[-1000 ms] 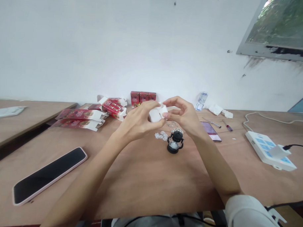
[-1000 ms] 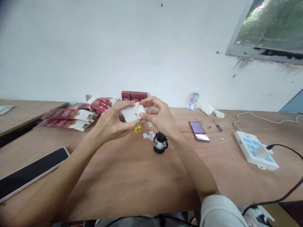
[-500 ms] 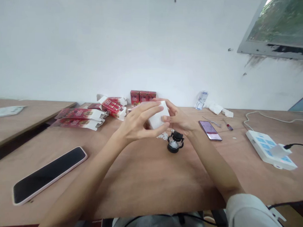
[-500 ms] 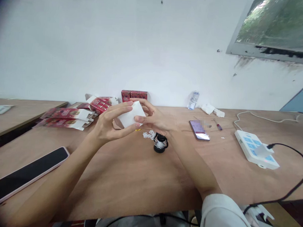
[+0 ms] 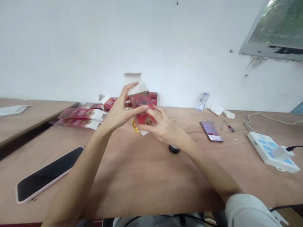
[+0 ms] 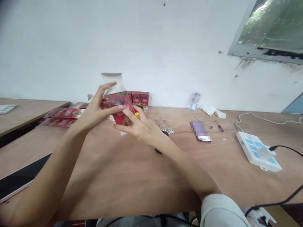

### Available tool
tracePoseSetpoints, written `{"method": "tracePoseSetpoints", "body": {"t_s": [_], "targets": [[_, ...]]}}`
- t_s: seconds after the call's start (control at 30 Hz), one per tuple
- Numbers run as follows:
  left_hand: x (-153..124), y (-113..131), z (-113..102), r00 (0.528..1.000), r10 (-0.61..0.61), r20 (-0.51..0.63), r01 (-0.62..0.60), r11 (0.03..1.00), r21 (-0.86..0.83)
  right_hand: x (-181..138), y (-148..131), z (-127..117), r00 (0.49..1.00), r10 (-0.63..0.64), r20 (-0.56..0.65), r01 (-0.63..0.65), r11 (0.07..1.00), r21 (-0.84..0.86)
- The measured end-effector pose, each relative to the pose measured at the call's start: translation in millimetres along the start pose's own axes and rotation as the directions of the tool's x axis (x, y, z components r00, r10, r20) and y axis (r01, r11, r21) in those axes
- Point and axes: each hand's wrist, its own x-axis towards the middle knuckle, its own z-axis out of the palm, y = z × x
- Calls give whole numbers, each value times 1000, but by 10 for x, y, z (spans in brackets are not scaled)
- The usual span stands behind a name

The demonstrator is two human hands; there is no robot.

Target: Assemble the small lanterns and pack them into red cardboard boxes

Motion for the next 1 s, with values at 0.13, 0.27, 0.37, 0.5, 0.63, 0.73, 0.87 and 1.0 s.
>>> {"method": "tracePoseSetpoints", "body": {"t_s": [0.13, 0.27, 0.37, 0.5, 0.63, 0.73, 0.87, 1.0], "targets": [[-10, 14, -51, 989, -145, -12, 146, 989, 6, -57, 29, -395, 969, 85, 232, -129, 975, 179], [-27, 51, -36, 976, -173, -132, 172, 985, -17, -161, 223, -662, 715, 466, 521, -501, 862, -84], [-30, 55, -3, 965, -158, -207, 156, 987, -25, -206, 430, -561, 441, 516, 734, -534, 809, -248], [-24, 21, 57, 970, -109, -220, 129, 988, 81, -178, 620, -401, 426, 378, 822, -516, 848, -122], [-37, 20, 139, 989, -82, -120, 112, 958, 265, -175, 603, -608, 627, 244, 739, -518, 840, 162], [-64, 71, 209, 991, -124, 46, 94, 905, 414, -246, 564, -844, 815, 168, 555, -493, 705, 510], [-103, 154, 284, 952, -190, 239, 40, 854, 518, -322, 583, -949, 929, 356, 104, -321, 632, 705], [-139, 178, 332, 946, -166, 279, 33, 904, 425, -261, 596, -824, 866, 498, -52, -334, 651, 681]]}}
